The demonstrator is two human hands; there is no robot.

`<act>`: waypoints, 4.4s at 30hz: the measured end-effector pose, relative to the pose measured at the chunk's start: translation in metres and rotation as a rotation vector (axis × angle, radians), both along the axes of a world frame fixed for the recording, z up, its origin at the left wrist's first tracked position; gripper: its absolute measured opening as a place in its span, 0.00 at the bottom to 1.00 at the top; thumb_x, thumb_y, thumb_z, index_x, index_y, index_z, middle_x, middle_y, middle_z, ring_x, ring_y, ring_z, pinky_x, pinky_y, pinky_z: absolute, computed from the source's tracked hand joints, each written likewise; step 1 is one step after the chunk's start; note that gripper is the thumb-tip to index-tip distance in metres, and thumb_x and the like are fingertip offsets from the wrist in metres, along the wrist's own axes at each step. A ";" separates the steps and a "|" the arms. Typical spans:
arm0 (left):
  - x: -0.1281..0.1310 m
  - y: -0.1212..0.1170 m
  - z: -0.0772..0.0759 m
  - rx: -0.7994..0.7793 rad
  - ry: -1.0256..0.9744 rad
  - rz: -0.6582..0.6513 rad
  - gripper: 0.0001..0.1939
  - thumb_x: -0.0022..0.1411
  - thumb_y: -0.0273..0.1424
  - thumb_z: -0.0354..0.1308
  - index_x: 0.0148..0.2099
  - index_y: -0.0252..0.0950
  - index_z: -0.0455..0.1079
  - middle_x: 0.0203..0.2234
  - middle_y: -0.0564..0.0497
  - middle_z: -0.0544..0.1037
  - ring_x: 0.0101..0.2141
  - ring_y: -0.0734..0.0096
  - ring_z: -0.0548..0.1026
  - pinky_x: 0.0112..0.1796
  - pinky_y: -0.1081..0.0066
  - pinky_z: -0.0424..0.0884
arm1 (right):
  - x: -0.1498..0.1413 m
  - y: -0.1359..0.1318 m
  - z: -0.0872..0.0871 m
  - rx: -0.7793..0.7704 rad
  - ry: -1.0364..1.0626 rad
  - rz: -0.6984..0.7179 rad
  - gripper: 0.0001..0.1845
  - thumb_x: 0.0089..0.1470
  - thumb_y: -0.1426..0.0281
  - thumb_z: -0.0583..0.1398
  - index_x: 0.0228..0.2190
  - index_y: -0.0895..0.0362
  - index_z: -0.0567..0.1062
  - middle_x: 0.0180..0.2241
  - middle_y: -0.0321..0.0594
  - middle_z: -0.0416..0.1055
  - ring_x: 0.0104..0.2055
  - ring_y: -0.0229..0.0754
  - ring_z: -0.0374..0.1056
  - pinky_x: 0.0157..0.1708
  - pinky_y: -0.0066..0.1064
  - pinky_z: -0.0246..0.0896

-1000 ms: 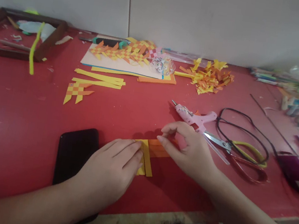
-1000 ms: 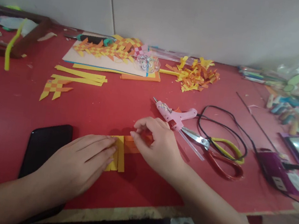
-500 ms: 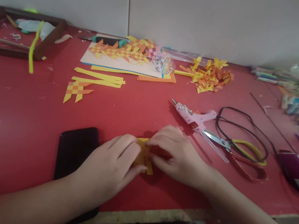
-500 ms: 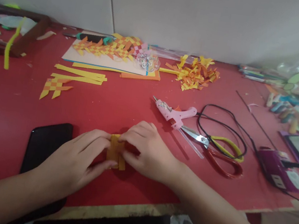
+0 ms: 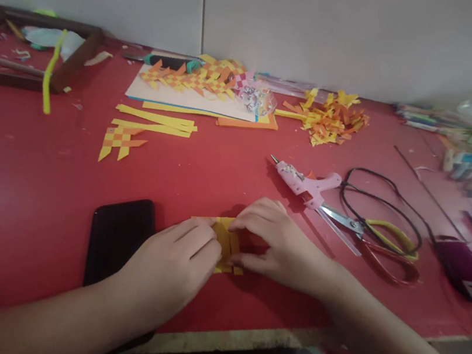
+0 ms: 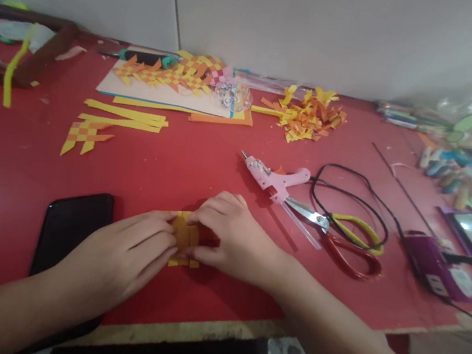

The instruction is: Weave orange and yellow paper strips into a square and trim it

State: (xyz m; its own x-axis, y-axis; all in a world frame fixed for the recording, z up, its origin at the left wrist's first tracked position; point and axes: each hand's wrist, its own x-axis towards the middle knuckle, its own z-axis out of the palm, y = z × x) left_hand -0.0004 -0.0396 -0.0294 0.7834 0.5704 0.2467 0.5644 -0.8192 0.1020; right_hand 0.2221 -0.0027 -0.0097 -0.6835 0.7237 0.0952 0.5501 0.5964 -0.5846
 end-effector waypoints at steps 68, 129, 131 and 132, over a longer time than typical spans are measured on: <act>0.000 0.000 -0.002 0.060 -0.107 -0.005 0.16 0.67 0.20 0.46 0.50 0.23 0.73 0.46 0.37 0.80 0.47 0.54 0.78 0.50 0.55 0.77 | -0.007 0.002 -0.006 0.112 -0.038 -0.288 0.12 0.57 0.73 0.57 0.39 0.55 0.78 0.41 0.45 0.72 0.44 0.48 0.63 0.47 0.45 0.57; 0.004 0.001 0.007 0.139 -0.160 0.059 0.12 0.64 0.22 0.54 0.46 0.20 0.76 0.40 0.36 0.81 0.42 0.49 0.80 0.44 0.53 0.80 | 0.010 0.008 0.008 -0.018 0.071 -0.280 0.01 0.58 0.71 0.62 0.33 0.54 0.75 0.34 0.35 0.77 0.37 0.38 0.71 0.40 0.30 0.64; 0.004 0.001 0.005 0.134 -0.157 0.073 0.14 0.64 0.22 0.54 0.48 0.20 0.75 0.41 0.36 0.81 0.43 0.49 0.80 0.45 0.53 0.80 | 0.010 0.009 0.007 -0.045 0.041 -0.249 0.03 0.59 0.70 0.62 0.33 0.54 0.76 0.34 0.36 0.77 0.39 0.39 0.71 0.40 0.31 0.64; 0.003 0.000 0.005 0.133 -0.154 0.081 0.14 0.64 0.23 0.54 0.48 0.20 0.75 0.41 0.36 0.81 0.43 0.49 0.80 0.45 0.53 0.80 | 0.009 0.009 0.006 -0.060 0.030 -0.240 0.04 0.59 0.69 0.62 0.32 0.54 0.77 0.34 0.37 0.77 0.39 0.40 0.71 0.40 0.32 0.64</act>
State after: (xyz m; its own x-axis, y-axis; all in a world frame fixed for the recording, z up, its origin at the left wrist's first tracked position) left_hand 0.0030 -0.0392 -0.0249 0.6838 0.5844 0.4370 0.6147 -0.7840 0.0865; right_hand 0.2307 0.0063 -0.0038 -0.4891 0.8698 0.0645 0.6537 0.4145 -0.6332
